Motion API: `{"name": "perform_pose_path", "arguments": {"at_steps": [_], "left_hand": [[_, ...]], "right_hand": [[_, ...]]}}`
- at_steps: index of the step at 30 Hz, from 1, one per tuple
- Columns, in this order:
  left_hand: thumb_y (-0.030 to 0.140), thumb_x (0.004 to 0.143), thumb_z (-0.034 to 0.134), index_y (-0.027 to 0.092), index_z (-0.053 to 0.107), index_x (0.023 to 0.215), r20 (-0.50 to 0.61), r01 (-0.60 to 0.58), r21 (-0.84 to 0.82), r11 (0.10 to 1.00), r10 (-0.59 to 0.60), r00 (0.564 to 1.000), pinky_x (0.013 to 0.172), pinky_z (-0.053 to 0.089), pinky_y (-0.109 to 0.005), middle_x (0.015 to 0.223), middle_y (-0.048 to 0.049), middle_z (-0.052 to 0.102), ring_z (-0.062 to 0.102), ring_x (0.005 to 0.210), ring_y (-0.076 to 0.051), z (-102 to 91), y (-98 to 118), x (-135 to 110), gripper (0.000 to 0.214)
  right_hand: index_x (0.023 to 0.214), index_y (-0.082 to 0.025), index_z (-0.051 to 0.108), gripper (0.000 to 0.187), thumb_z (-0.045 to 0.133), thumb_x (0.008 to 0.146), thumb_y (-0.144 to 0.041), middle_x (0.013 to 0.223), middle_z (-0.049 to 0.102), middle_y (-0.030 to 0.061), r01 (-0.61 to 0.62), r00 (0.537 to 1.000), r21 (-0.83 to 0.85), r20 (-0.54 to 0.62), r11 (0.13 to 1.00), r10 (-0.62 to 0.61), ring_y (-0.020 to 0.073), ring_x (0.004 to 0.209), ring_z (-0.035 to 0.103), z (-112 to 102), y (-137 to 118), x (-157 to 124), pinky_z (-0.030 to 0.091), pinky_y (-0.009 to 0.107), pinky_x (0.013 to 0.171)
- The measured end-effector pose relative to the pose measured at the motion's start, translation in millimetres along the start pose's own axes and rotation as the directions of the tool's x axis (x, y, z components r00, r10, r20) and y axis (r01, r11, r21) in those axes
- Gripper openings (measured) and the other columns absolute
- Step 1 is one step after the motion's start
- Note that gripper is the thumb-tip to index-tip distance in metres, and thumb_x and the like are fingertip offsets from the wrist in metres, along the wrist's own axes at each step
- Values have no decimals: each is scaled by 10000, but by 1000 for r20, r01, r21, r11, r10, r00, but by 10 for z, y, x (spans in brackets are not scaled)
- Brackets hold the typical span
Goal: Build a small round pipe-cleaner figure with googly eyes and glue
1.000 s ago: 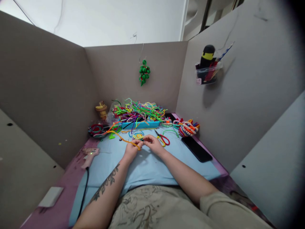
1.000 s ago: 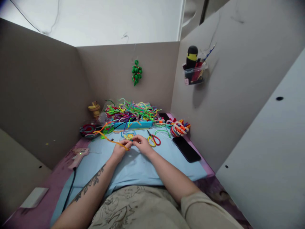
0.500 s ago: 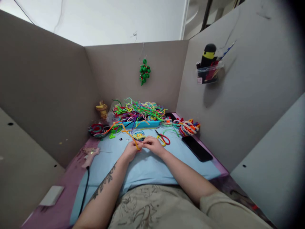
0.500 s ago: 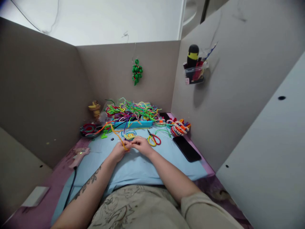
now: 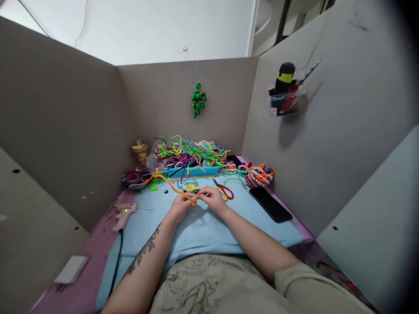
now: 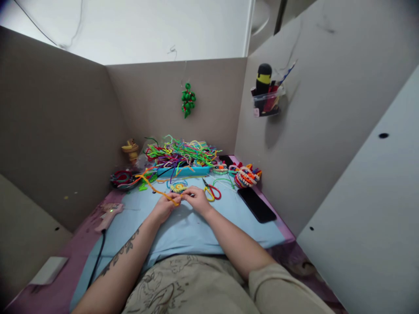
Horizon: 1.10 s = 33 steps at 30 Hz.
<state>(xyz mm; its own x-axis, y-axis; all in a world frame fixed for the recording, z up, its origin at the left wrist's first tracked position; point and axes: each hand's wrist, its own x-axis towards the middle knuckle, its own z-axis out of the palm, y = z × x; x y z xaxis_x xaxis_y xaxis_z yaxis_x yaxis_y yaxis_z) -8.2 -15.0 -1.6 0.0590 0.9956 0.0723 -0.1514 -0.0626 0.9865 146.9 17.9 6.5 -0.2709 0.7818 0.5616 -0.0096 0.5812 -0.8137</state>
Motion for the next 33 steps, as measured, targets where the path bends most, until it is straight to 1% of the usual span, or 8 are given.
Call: {"name": "perform_pose_path", "arguments": {"at_steps": [6,12,16,20,23,28,31,33], "left_hand": [[345,606,740,122,577,717,-72,-71,67,995,76,995,525,358,-207,586,7,577,494,521,-86,12,-69,55,298],[277,572,757,138,600,782,-149,-206,148,967,228,962,594,445,-236,686,-5,606,560,617,-117,14,-68,58,297],[268,652,700,158,695,843,-72,-330,352,876,377,923,752,466,-303,852,-70,661,597,813,-178,-9,-39,34,221],[251,692,658,184,718,872,-4,-380,429,819,423,906,820,458,-335,905,-81,679,600,874,-198,10,-21,8,201],[232,694,638,182,716,851,-50,-352,460,815,419,907,815,460,-326,903,-72,685,604,863,-191,36,-36,2,182],[250,728,582,167,688,737,-90,-315,515,798,415,905,713,446,-275,762,-44,658,583,744,-162,30,-65,7,135],[264,719,574,156,648,646,-124,-255,492,832,357,926,609,415,-242,619,-13,598,537,617,-134,14,-54,7,150],[275,703,584,150,623,617,-123,-222,433,874,301,945,576,396,-231,573,0,575,512,572,-122,11,-33,2,157]], "right_hand": [[662,-161,643,134,651,675,-294,519,527,-27,-234,972,187,33,954,232,82,445,436,76,77,-24,336,215,449],[639,-136,590,212,733,561,-271,470,465,-54,-546,830,564,260,620,494,35,383,340,161,163,-15,205,169,356],[671,-159,522,284,763,533,-216,497,470,-58,-634,757,631,387,447,527,35,410,365,139,136,3,173,137,347],[693,-187,426,381,772,534,-212,531,491,-65,-697,702,616,485,367,521,24,394,352,107,123,9,140,120,344],[706,-196,398,405,769,550,-244,519,480,-75,-692,711,597,464,406,529,26,382,348,115,143,6,135,122,340],[753,-198,460,309,725,623,-289,514,462,-86,-478,874,575,239,664,423,44,391,360,159,170,-10,209,152,346],[798,-187,562,208,688,667,-288,598,531,-52,-337,941,433,137,836,309,62,462,437,150,156,-10,332,182,420],[814,-183,632,158,672,690,-272,721,590,-5,-212,977,292,98,933,191,102,622,535,119,133,-5,430,225,570]]}}
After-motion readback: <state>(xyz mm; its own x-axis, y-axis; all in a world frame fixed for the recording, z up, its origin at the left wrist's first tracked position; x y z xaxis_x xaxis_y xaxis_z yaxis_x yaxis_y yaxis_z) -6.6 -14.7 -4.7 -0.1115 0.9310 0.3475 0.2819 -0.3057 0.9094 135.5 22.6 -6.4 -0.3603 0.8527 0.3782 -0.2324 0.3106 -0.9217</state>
